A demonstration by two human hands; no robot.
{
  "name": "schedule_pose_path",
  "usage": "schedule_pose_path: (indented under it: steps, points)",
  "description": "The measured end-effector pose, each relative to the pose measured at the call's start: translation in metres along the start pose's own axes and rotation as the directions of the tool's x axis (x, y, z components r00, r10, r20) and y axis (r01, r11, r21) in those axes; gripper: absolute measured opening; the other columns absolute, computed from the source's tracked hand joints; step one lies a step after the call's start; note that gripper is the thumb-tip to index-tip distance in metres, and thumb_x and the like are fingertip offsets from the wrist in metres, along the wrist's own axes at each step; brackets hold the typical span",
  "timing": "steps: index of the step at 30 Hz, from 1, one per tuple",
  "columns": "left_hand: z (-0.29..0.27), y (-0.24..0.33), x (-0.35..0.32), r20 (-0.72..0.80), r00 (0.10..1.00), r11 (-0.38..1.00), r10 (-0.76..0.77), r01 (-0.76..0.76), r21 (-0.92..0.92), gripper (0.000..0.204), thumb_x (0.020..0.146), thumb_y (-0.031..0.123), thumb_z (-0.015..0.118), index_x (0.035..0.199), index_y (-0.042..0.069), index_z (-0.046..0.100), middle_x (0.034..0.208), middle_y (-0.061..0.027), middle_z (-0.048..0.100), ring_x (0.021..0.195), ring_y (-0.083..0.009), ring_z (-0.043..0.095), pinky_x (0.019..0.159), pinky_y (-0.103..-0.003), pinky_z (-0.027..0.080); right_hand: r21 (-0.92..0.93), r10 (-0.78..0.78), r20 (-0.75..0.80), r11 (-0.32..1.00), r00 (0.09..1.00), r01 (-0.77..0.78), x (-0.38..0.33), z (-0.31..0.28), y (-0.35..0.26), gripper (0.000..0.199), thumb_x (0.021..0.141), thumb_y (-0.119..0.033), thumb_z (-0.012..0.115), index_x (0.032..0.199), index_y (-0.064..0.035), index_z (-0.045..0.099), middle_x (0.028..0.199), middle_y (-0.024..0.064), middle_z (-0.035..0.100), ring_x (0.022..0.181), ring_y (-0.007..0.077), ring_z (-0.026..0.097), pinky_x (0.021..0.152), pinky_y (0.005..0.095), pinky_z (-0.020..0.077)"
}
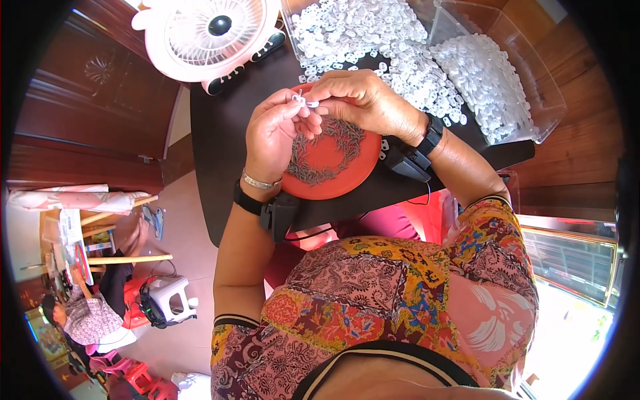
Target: Manually assembling small white plastic parts with metal rings.
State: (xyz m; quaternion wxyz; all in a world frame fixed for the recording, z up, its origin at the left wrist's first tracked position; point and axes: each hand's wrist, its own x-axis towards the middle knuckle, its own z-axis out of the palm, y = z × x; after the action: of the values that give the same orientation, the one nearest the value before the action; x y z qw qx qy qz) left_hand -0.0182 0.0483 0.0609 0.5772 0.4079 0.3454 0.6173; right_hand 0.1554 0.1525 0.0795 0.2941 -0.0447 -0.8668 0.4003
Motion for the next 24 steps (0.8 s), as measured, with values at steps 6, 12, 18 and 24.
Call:
schedule_pose_path:
  steps: [6,12,18,24]
  points:
    - [0.005,-0.001,0.0,0.005,1.0,0.999,-0.009,0.009,0.036,0.022,0.09,0.019,0.049,0.082,0.0,0.057,0.076,-0.0116,0.063,0.066,-0.017,0.061,0.06,-0.026,0.047,0.571,0.235,-0.013,0.8,0.972,-0.186,-0.001,0.008,0.008,0.012,0.088,-0.006,0.065,0.098,-0.0007,0.067,0.085,0.0034,0.068,0.081,0.0102,0.062,0.072,0.0253,0.051]
    - [0.009,-0.001,-0.001,0.004,1.0,0.99,-0.017,0.016,0.143,0.021,0.09,0.02,0.05,0.082,0.001,0.058,0.074,-0.0083,0.062,0.063,-0.0144,0.059,0.058,-0.024,0.045,0.546,0.332,0.013,0.788,0.943,-0.285,-0.001,0.003,0.017,0.02,0.093,-0.011,0.059,0.108,-0.0006,0.066,0.087,0.0016,0.066,0.072,0.005,0.055,0.071,0.0203,0.0482]
    - [0.006,0.002,-0.002,-0.111,0.993,0.928,-0.031,0.07,0.365,0.02,0.089,0.019,0.049,0.076,0.005,0.054,0.068,-0.0037,0.056,0.059,-0.0119,0.055,0.055,-0.023,0.041,0.602,0.468,0.014,0.702,0.884,-0.381,0.001,-0.002,0.015,0.02,0.092,-0.016,0.063,0.103,-0.0001,0.066,0.083,0.0007,0.065,0.067,0.0045,0.055,0.063,0.0186,0.0473]
    - [0.009,-0.002,-0.001,-0.11,0.992,0.92,-0.06,0.098,0.379,0.02,0.089,0.019,0.049,0.076,0.005,0.056,0.067,-0.0028,0.056,0.056,-0.0108,0.054,0.053,-0.021,0.039,0.584,0.465,-0.013,0.722,0.885,-0.371,0.001,0.002,0.014,0.017,0.091,-0.012,0.062,0.102,0.0001,0.065,0.082,0.0008,0.064,0.068,0.0048,0.056,0.065,0.0183,0.047]
